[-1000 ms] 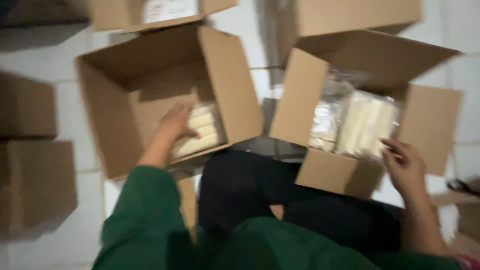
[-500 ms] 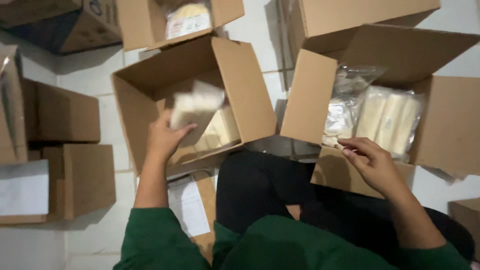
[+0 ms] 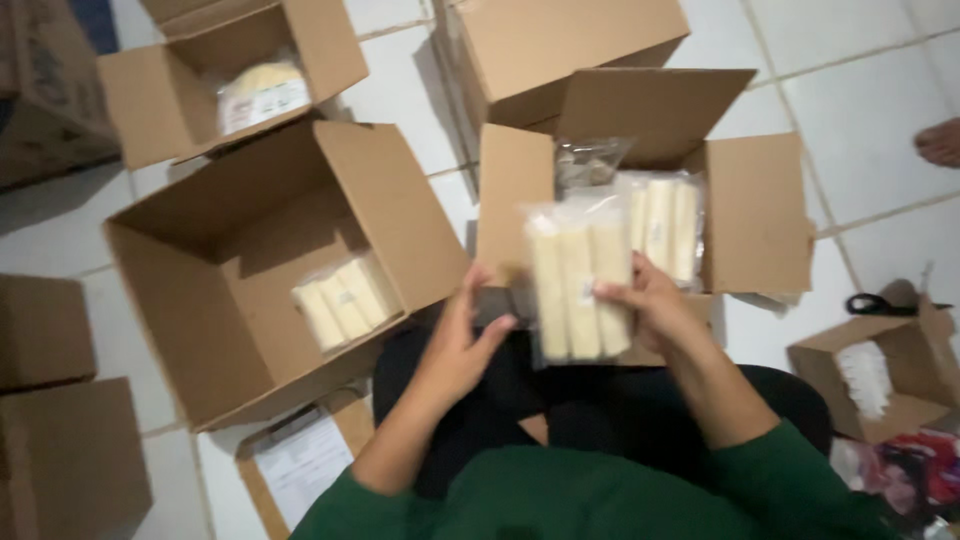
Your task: The person packs plastic bags of food items into cardboard boxes by hand, moving bags between boxes and closing box flaps.
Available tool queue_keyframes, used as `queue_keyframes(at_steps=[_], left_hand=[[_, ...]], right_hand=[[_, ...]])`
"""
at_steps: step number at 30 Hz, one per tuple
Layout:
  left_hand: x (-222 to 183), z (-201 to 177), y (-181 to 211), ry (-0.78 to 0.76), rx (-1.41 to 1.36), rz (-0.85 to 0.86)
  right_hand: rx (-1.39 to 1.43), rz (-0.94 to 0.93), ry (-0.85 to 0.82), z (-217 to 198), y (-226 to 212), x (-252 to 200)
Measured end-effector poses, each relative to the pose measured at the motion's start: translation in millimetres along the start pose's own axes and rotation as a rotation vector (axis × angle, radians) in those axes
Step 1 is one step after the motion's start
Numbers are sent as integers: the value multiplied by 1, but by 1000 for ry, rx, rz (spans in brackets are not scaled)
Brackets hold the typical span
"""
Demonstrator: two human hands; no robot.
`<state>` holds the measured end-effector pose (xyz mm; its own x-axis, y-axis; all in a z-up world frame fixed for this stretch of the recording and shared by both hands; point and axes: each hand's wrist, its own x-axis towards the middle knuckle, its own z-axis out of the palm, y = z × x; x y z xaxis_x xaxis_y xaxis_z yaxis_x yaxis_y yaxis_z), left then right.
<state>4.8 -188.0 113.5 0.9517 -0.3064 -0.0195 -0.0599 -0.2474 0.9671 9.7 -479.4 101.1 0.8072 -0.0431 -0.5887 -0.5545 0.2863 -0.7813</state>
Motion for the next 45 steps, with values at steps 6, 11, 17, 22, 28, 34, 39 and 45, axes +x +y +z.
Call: queue_keyframes(at_steps=[6,11,17,22,28,34,39,45], left_hand=[[-69,-28,-46,195,612,114],[-102,-27,-94,283,713,130],[-99,-23,-106,297,708,149],[-98,-23,-106,285,740,175],[-100,-20,-103,298,732,183],[-101,-19,-102,293,740,194],[-103,-18,-99,306,737,204],[-104,-18,-102,312,726,196]], right_hand=[[83,-129,19,-72,-27,85],[-189,7,63,-57,25,154],[-906,-69,134,-50,27,153],[-1303,-391,401,-14,32,115],[-1459,-541,202,-20,85,158],[-1234,-581,129,-54,120,196],[-1235,-600,38,-69,121,210],[-1238,-390,152,-87,81,163]])
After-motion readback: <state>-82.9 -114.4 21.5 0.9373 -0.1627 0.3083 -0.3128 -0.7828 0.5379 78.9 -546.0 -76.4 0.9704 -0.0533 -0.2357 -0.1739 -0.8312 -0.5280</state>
